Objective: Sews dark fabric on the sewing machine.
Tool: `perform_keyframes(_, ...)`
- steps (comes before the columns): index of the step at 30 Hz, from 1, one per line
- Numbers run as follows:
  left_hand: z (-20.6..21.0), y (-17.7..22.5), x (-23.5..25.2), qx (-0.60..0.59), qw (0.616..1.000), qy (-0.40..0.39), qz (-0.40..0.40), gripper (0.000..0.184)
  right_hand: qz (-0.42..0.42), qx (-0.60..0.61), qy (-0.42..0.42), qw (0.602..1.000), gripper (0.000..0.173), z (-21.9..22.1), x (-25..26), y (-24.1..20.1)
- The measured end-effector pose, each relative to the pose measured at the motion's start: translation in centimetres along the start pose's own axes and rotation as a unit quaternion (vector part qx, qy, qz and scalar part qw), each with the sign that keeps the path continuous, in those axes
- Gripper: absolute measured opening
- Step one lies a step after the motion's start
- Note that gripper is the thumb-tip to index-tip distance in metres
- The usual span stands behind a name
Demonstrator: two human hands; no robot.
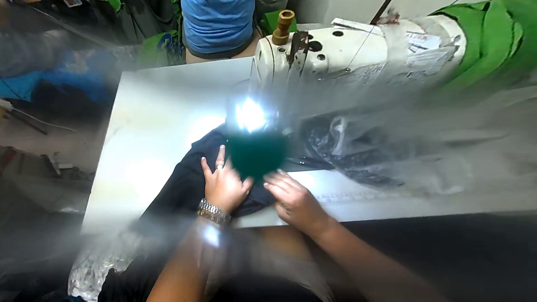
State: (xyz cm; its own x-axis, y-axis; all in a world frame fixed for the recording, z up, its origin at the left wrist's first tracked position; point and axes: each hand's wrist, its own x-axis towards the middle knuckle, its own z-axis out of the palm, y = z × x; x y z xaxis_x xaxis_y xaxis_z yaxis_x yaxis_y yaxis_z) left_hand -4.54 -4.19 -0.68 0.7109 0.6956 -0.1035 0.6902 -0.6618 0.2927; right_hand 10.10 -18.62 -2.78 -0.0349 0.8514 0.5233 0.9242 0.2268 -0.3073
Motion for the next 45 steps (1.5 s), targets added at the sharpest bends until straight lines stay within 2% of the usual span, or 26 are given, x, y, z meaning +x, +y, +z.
perform_keyframes(5, 0.3, -0.7, 1.3, -0.017, 0.999, 0.027, 0.008, 0.061, 0.000, -0.003, 0.006, 1.000, 0.029, 0.4, 1.3, 0.4)
perform_keyframes(14, -0.9, -2.0, 4.5, -0.003, 1.000, -0.001, 0.024, 0.062, 0.007, -0.040, 0.030, 0.999, 0.019, 1.5, 3.4, 0.5)
perform_keyframes(20, -1.0, -2.8, 6.3, 0.020, 0.999, -0.001, 0.039, 0.063, 0.022, -0.036, 0.047, 0.998, 0.020, 1.9, 4.7, 0.5)
perform_keyframes(22, -1.1, -3.3, 7.1, 0.014, 0.998, 0.003, 0.055, 0.059, 0.035, -0.031, 0.050, 0.998, 0.021, 1.9, 5.2, 0.5)
perform_keyframes(24, -1.2, -3.8, 7.1, -0.027, 0.995, 0.040, 0.088, 0.053, 0.041, -0.033, 0.047, 0.998, 0.020, 2.0, 5.3, 0.6)
perform_keyframes(26, -1.9, -4.1, 6.0, -0.063, 0.985, 0.097, 0.129, 0.039, 0.039, -0.038, 0.043, 0.998, 0.019, 2.0, 5.1, 0.7)
perform_keyframes(28, -3.7, -4.4, 3.8, -0.019, 0.976, 0.123, 0.178, 0.022, 0.037, -0.044, 0.047, 0.997, 0.020, 2.2, 5.1, 0.9)
perform_keyframes(32, -7.3, -4.6, -1.8, 0.095, 0.952, 0.135, 0.259, 0.032, 0.045, -0.058, 0.017, 0.997, 0.019, 2.2, 5.1, 0.9)
perform_keyframes(35, -9.2, -2.5, -5.1, 0.071, 0.934, 0.117, 0.330, 0.035, 0.035, -0.030, 0.022, 0.999, 0.017, 1.7, 5.5, 0.8)
perform_keyframes(38, -8.7, 0.1, -5.9, -0.017, 0.922, 0.082, 0.378, 0.028, -0.015, 0.006, 0.038, 0.999, 0.021, 0.3, 5.1, -0.6)
perform_keyframes(40, -7.2, 1.2, -4.9, -0.153, 0.919, 0.064, 0.357, 0.028, -0.029, 0.031, 0.051, 0.998, 0.019, -0.3, 3.6, -1.8)
perform_keyframes(42, -4.8, 1.7, -3.6, -0.225, 0.936, 0.066, 0.264, 0.029, -0.048, 0.028, 0.064, 0.996, 0.020, -0.1, 1.5, -2.3)
perform_keyframes(44, -2.5, 2.0, -3.0, -0.103, 0.987, 0.043, 0.119, 0.047, -0.068, 0.023, 0.054, 0.996, 0.019, -0.3, -0.4, -2.4)
perform_keyframes(45, -1.4, 2.2, -3.0, -0.033, 0.997, 0.022, 0.061, 0.053, -0.065, 0.032, 0.032, 0.997, 0.024, -0.6, -1.4, -2.2)
